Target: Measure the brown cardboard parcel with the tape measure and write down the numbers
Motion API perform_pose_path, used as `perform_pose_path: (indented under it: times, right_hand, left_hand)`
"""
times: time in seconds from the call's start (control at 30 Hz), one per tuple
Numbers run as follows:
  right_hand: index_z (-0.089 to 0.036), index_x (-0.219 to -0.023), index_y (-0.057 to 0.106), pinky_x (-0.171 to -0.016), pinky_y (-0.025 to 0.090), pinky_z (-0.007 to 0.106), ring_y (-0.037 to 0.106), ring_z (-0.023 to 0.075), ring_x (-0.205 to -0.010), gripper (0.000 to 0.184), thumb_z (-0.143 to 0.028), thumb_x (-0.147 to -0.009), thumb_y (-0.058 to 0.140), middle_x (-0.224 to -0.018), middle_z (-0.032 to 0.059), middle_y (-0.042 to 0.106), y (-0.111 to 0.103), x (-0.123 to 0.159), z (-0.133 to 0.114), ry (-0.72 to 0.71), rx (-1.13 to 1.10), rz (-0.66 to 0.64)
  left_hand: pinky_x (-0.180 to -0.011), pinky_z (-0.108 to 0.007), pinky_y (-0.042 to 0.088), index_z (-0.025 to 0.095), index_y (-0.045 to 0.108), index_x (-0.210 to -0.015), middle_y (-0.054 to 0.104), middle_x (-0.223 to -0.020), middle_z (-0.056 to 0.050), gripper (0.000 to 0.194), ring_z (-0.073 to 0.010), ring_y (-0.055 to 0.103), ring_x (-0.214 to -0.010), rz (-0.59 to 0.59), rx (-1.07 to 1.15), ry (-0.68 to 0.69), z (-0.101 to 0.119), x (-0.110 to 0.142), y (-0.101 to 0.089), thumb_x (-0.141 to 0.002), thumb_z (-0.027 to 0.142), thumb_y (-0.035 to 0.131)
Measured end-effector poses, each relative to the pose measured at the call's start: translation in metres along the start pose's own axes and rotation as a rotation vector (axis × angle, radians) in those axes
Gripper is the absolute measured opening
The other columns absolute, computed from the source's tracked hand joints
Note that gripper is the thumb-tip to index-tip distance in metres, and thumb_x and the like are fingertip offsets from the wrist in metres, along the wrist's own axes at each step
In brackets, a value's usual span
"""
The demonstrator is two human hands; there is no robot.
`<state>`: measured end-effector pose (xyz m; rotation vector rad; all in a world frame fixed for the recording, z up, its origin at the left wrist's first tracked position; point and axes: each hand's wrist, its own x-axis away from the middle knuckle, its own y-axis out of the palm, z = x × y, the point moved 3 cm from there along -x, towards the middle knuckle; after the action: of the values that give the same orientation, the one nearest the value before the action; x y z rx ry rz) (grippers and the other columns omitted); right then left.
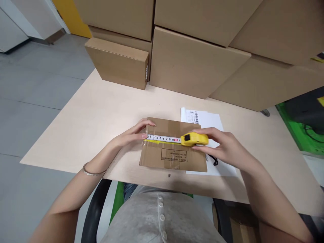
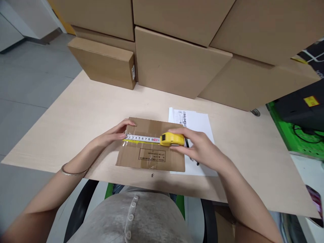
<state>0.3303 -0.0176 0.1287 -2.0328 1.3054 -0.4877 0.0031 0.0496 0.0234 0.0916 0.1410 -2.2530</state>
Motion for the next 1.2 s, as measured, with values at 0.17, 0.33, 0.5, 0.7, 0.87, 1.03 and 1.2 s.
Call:
perform_pose_path:
  times: [0.17,0.33,0.5,0.7,0.87,1.03,1.2]
  right_hand:
    - [-0.035,-0.12,0.07,-0.097,0.065,0.049,0.078,0.0282,-0.105,0.039,-0.042,-0.085,0.084,-0.12,0.0055,0.078,-0.035,0.05,0.048,0.153,-0.077,0.173]
    - [-0.032,-0.119,0.07,-0.096,0.064,0.046,0.078,0.0266,-0.104,0.039,-0.043,-0.084,0.084,-0.119,0.0065,0.078,-0.035,0.058,0.06,0.178,-0.092,0.197]
    - [-0.028,-0.119,0.07,-0.097,0.063,0.044,0.076,0.0268,-0.107,0.042,-0.043,-0.084,0.085,-0.121,0.0083,0.077,-0.033,0.05,0.058,0.157,-0.061,0.195]
    - [-0.029,-0.118,0.073,-0.086,0.061,0.042,0.077,0.0273,-0.096,0.035,-0.048,-0.089,0.078,-0.112,0.006,0.08,-0.04,0.044,0.039,0.206,0.079,0.057]
    - [-0.031,-0.112,0.074,-0.071,0.056,0.036,0.073,0.0237,-0.079,0.03,-0.051,-0.089,0.077,-0.098,0.0026,0.08,-0.036,0.017,0.007,0.103,0.115,-0.026]
    - [-0.025,-0.117,0.069,-0.075,0.054,0.033,0.073,0.0235,-0.089,0.031,-0.043,-0.092,0.073,-0.102,0.0043,0.078,0.013,-0.042,-0.03,-0.038,0.117,-0.171]
    - [-0.021,-0.125,0.062,-0.092,0.056,0.04,0.07,0.0276,-0.114,0.027,-0.026,-0.098,0.066,-0.125,0.012,0.074,0.055,-0.08,-0.065,-0.35,0.14,-0.194]
  left_hand:
    - [-0.1,-0.051,0.049,0.036,0.074,-0.125,0.064,-0.126,-0.01,0.044,-0.0355,0.057,-0.119,0.059,0.011,-0.018,0.002,-0.001,0.0,-0.086,0.056,0.073]
    - [-0.093,-0.048,0.05,0.036,0.074,-0.124,0.064,-0.124,-0.01,0.045,-0.0333,0.056,-0.112,0.089,0.01,-0.024,-0.003,0.0,-0.001,-0.083,0.056,0.075]
    - [-0.094,-0.049,0.05,0.035,0.075,-0.122,0.065,-0.123,-0.01,0.045,-0.0344,0.056,-0.115,0.105,0.013,-0.012,-0.005,-0.001,-0.002,-0.081,0.056,0.076]
    - [-0.099,-0.05,0.047,0.035,0.074,-0.125,0.064,-0.124,-0.01,0.047,-0.0354,0.054,-0.119,0.104,0.002,-0.046,-0.006,0.001,-0.002,-0.083,0.057,0.074]
    - [-0.104,-0.053,0.045,0.036,0.073,-0.126,0.065,-0.127,-0.01,0.049,-0.0357,0.055,-0.118,0.086,-0.021,-0.036,-0.009,0.001,-0.004,-0.083,0.059,0.073]
    - [-0.117,-0.053,0.038,0.034,0.073,-0.129,0.066,-0.133,-0.01,0.049,-0.0371,0.052,-0.134,0.083,-0.016,-0.004,-0.013,0.002,-0.007,-0.086,0.059,0.073]
    - [-0.111,-0.052,0.047,0.031,0.076,-0.122,0.071,-0.131,-0.009,0.052,-0.0365,0.06,-0.13,0.13,0.146,-0.055,-0.018,0.0,-0.005,-0.082,0.064,0.074]
